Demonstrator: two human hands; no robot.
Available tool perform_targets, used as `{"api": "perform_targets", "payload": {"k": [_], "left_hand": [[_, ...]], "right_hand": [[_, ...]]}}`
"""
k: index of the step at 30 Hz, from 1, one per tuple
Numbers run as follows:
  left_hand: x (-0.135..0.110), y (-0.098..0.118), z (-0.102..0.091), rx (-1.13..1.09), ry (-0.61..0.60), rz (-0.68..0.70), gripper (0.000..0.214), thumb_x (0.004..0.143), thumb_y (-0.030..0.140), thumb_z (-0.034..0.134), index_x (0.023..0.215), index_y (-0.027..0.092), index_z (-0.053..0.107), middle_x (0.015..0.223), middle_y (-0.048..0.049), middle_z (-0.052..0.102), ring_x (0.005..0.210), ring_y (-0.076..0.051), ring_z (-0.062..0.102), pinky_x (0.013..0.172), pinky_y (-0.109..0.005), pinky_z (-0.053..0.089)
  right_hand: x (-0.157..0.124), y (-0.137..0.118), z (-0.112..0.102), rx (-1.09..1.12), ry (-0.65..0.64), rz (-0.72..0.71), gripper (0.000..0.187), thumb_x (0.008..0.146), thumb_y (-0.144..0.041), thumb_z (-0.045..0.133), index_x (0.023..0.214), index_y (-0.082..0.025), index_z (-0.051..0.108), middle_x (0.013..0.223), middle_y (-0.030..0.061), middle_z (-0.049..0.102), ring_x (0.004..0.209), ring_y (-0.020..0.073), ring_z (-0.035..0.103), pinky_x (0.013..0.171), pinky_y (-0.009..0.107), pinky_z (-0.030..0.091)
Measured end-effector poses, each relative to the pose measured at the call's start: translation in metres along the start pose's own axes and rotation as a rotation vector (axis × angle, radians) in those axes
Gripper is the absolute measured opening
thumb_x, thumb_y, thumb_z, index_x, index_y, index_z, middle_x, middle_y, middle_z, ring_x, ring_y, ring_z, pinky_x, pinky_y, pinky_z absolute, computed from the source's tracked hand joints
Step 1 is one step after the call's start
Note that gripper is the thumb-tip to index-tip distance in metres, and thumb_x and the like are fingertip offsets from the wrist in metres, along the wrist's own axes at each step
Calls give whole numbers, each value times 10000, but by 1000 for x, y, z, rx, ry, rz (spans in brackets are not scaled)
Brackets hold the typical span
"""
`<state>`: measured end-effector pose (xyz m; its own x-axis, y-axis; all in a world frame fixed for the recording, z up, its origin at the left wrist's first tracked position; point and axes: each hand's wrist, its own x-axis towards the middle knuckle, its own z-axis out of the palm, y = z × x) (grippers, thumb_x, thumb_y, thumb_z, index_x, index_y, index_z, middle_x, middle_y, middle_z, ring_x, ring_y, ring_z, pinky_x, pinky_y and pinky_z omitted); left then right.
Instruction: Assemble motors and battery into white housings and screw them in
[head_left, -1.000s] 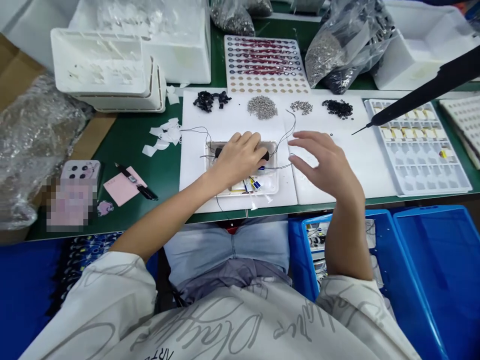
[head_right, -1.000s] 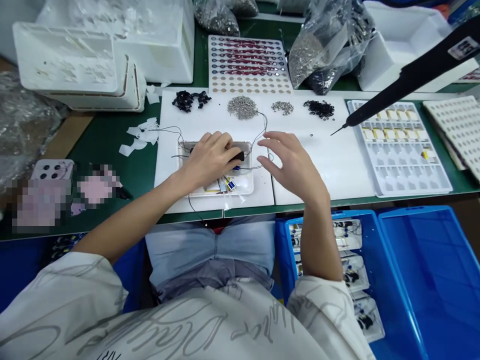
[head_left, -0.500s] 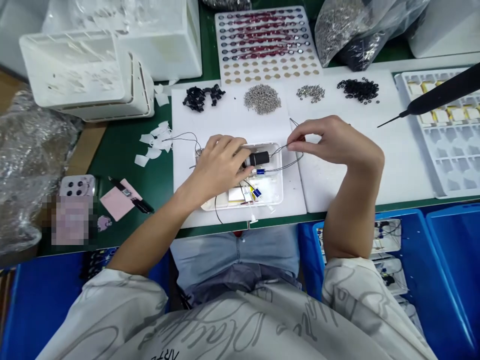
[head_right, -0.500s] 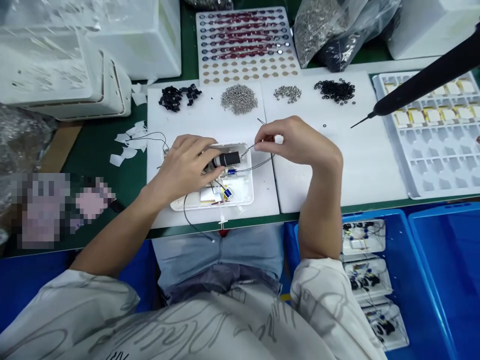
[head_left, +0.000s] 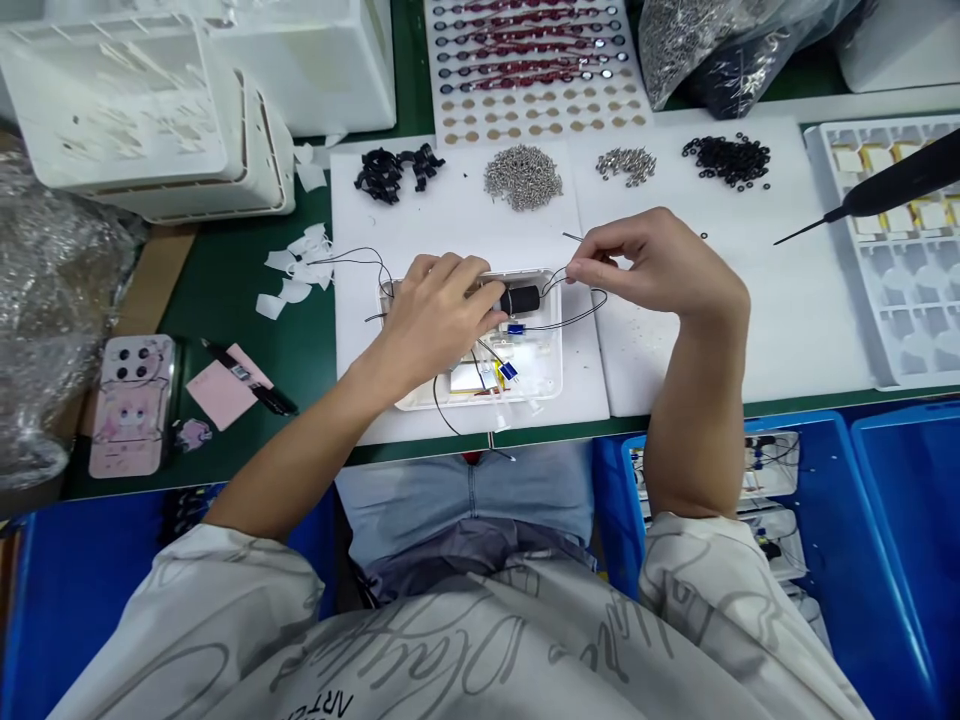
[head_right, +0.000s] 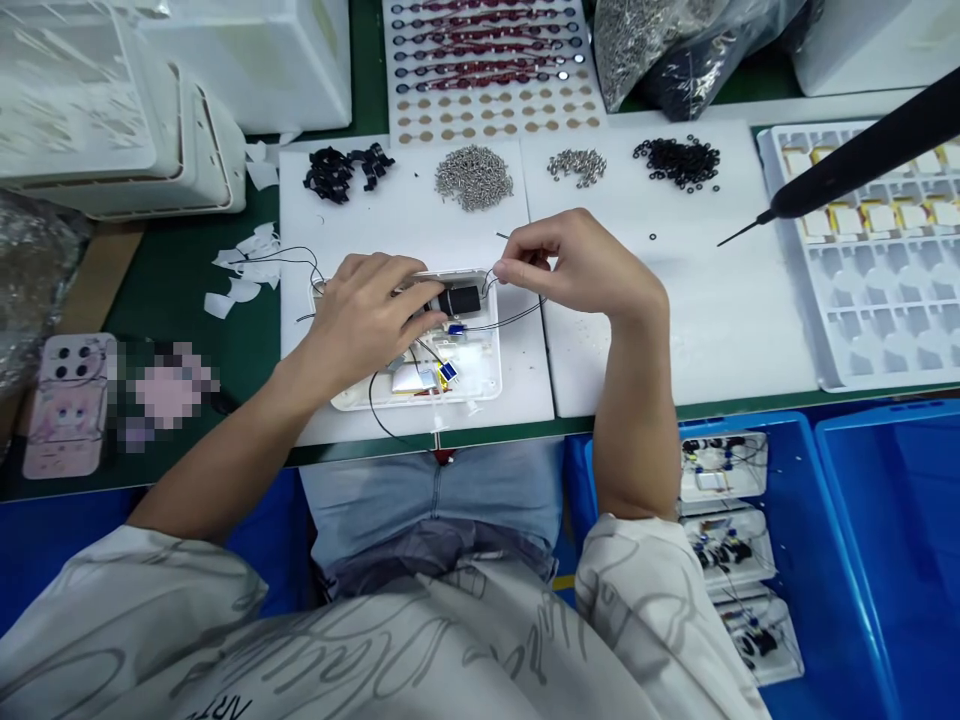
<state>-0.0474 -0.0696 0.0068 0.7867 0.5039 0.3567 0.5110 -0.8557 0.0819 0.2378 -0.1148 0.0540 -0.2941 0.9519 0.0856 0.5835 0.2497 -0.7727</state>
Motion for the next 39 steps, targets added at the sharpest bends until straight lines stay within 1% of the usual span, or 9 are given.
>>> {"api": "perform_targets", "payload": {"k": [12,17,21,25,30,32,35,37,39], "left_hand": [[6,7,-11,101,-71,39,143,1024,275,600,1065,221,726,1199,-134,681,1034,-308,644,873,-475,534],[9,17,-15,126,-122,2,177,998,176,558,1094,196,706,1165,-165,675,1011,-343,645,850,-503,520],[11,22,-19,128,-164,-24,224,1000,175,516,1119,188,705,1167,-177,678,1026,-365,650,862,-526,520],[14,23,-18,63,-124,-37,242,1013,249,532,1154,193,720,1228,-174,675,1064,-364,653,922,-549,522],[21,25,-10,85,-115,16,229,1039,244,539,1136,200,743,1223,-140,696,1043,-303,672,941,-502,543],[21,21,-13,77,-120,56,240,1054,251,528,1124,205,753,1248,-131,699,1098,-308,674,971,-512,545],[11,2,-27,-7,-75,74,286,1085,307,496,1219,235,739,1359,-110,674,1200,-295,660,1058,-532,528],[-1,-17,-40,-43,-30,25,297,1093,318,479,1209,227,736,1358,-111,676,1196,-276,665,1068,-519,530],[-16,-34,-49,-35,-17,-2,285,1087,320,490,1129,203,748,1349,-126,678,1205,-286,663,1048,-511,548]], "right_hand": [[-1,4,0,-21,8,-13,396,927,-558,732,819,-178,752,676,-2,633,616,66,443,634,272,391],[0,4,-1,-22,3,-19,382,936,-530,704,811,-174,755,679,6,640,627,72,476,592,262,339],[1,4,0,-25,-17,-27,404,933,-549,710,788,-172,737,651,1,604,619,70,440,624,269,349],[1,4,0,-14,-34,-27,428,926,-577,723,784,-173,725,660,2,592,635,75,435,699,291,402],[1,5,0,-49,-37,-20,393,942,-547,705,831,-174,755,715,19,645,654,88,463,697,288,405],[1,8,-1,-90,34,-12,360,955,-527,691,900,-181,773,792,30,692,661,92,488,687,282,415],[2,8,-1,-236,344,-69,313,993,-474,656,1062,-191,770,984,55,741,677,83,517,740,290,464],[4,1,4,-331,531,-207,291,1023,-433,626,1125,-191,750,1087,79,735,786,100,596,800,299,496],[5,-12,15,-417,549,-384,252,1041,-405,609,1113,-199,736,1134,83,722,979,142,653,891,322,518]]}}
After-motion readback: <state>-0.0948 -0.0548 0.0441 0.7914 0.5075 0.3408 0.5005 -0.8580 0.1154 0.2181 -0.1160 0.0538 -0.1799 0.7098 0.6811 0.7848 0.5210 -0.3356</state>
